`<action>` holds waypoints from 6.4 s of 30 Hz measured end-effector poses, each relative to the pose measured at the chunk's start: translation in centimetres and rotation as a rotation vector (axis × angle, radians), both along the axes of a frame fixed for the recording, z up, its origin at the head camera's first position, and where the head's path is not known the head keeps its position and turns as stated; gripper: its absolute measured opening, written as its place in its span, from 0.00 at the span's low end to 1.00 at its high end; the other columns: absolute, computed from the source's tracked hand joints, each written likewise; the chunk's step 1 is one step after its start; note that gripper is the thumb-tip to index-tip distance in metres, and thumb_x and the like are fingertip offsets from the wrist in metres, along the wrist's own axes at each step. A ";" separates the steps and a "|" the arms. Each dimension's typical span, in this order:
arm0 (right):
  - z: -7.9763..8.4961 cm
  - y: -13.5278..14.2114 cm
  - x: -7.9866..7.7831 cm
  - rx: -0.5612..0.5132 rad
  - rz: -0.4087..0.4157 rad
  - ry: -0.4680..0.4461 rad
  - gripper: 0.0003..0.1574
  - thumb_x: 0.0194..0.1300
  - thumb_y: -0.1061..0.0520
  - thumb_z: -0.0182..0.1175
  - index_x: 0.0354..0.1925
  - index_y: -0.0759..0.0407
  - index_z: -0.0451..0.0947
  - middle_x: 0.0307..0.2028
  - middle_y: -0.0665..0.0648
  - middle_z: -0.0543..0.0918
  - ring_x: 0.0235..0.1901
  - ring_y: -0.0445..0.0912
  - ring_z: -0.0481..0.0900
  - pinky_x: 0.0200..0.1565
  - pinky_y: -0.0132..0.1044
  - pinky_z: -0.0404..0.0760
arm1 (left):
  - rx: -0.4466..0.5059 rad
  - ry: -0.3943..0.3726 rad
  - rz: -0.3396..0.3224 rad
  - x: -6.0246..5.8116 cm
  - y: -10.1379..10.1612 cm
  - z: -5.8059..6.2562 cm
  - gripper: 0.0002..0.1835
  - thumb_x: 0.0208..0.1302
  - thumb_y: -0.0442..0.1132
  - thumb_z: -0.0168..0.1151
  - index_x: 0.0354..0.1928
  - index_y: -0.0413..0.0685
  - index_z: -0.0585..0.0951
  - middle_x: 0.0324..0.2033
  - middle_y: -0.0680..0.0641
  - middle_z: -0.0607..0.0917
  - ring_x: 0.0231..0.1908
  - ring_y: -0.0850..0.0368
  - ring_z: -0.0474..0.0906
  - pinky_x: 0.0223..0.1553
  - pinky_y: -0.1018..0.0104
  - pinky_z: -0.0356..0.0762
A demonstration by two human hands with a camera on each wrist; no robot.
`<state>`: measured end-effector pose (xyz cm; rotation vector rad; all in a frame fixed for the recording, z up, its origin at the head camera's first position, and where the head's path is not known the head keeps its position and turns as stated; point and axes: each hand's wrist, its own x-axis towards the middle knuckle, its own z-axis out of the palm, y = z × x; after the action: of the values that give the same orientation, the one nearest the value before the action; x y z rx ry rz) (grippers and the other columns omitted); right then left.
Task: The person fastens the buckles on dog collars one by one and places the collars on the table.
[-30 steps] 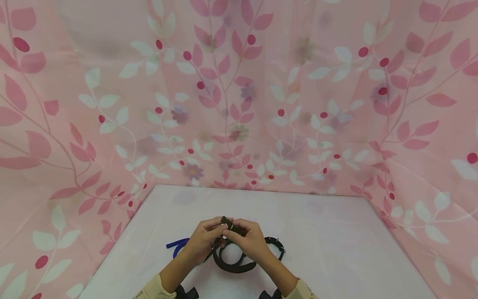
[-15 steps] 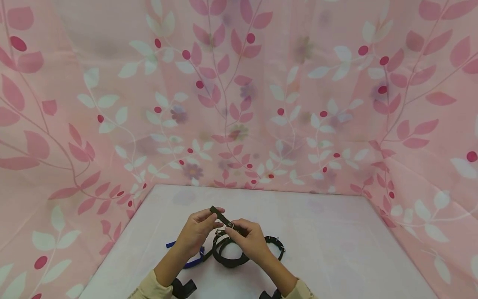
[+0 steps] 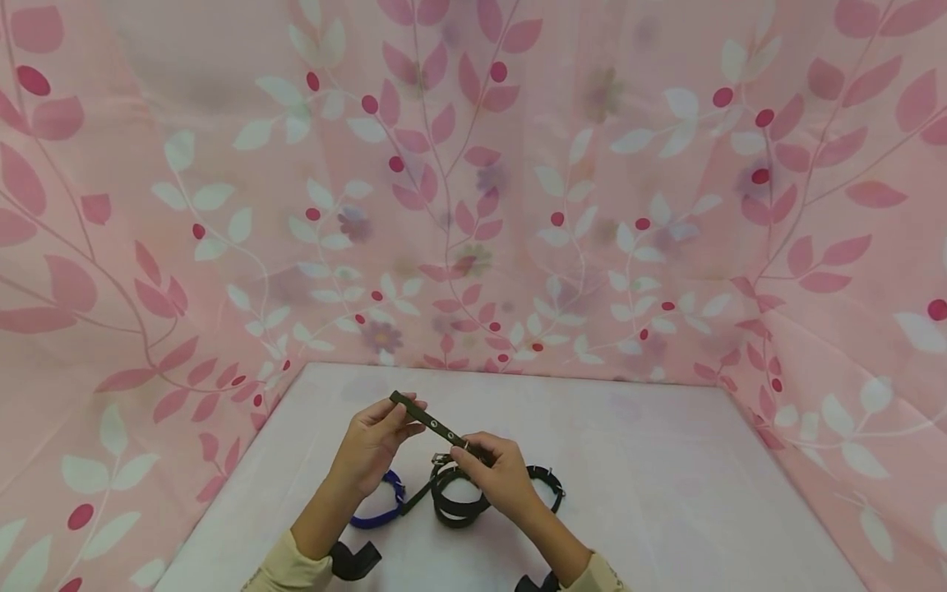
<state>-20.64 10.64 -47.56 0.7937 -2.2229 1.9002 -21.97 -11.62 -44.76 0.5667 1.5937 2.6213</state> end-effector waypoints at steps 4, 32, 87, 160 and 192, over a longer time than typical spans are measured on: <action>-0.1 0.2 -0.1 -0.004 -0.002 0.009 0.04 0.68 0.61 0.62 0.39 0.60 0.83 0.24 0.49 0.77 0.23 0.34 0.70 0.22 0.31 0.73 | 0.054 0.026 0.010 -0.1 -0.6 0.5 0.13 0.74 0.34 0.53 0.46 0.53 0.87 0.42 0.53 0.88 0.48 0.61 0.83 0.53 0.63 0.81; -0.5 0.5 0.0 -0.006 -0.007 0.079 0.05 0.67 0.63 0.62 0.40 0.59 0.84 0.27 0.49 0.79 0.25 0.35 0.72 0.24 0.32 0.77 | 0.263 -0.040 0.221 -0.2 -3.2 2.1 0.11 0.72 0.30 0.55 0.40 0.43 0.88 0.38 0.49 0.88 0.41 0.60 0.85 0.46 0.67 0.83; -0.6 1.0 0.6 0.058 0.007 -0.182 0.14 0.66 0.58 0.64 0.46 0.67 0.78 0.37 0.62 0.84 0.35 0.40 0.81 0.39 0.33 0.82 | -0.741 0.186 -0.147 2.8 2.3 -3.5 0.14 0.69 0.39 0.62 0.53 0.43 0.83 0.42 0.43 0.88 0.38 0.59 0.85 0.42 0.73 0.82; 2.4 1.8 2.0 0.247 0.034 0.140 0.09 0.65 0.66 0.62 0.42 0.65 0.86 0.26 0.53 0.79 0.24 0.31 0.67 0.24 0.27 0.71 | -0.568 0.157 0.216 2.2 0.6 -3.4 0.13 0.62 0.41 0.70 0.48 0.47 0.87 0.39 0.46 0.85 0.40 0.60 0.82 0.41 0.70 0.84; 0.8 -1.1 1.9 0.132 -0.024 0.167 0.12 0.67 0.67 0.60 0.49 0.66 0.81 0.33 0.59 0.80 0.28 0.34 0.71 0.26 0.32 0.78 | -0.401 0.009 0.056 2.4 2.1 -3.1 0.14 0.64 0.38 0.67 0.49 0.40 0.84 0.47 0.41 0.81 0.51 0.53 0.76 0.51 0.64 0.80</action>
<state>-18.70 9.51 -46.76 0.9040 -2.2612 1.6243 -19.55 -9.50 -47.89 0.5126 2.0857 2.2345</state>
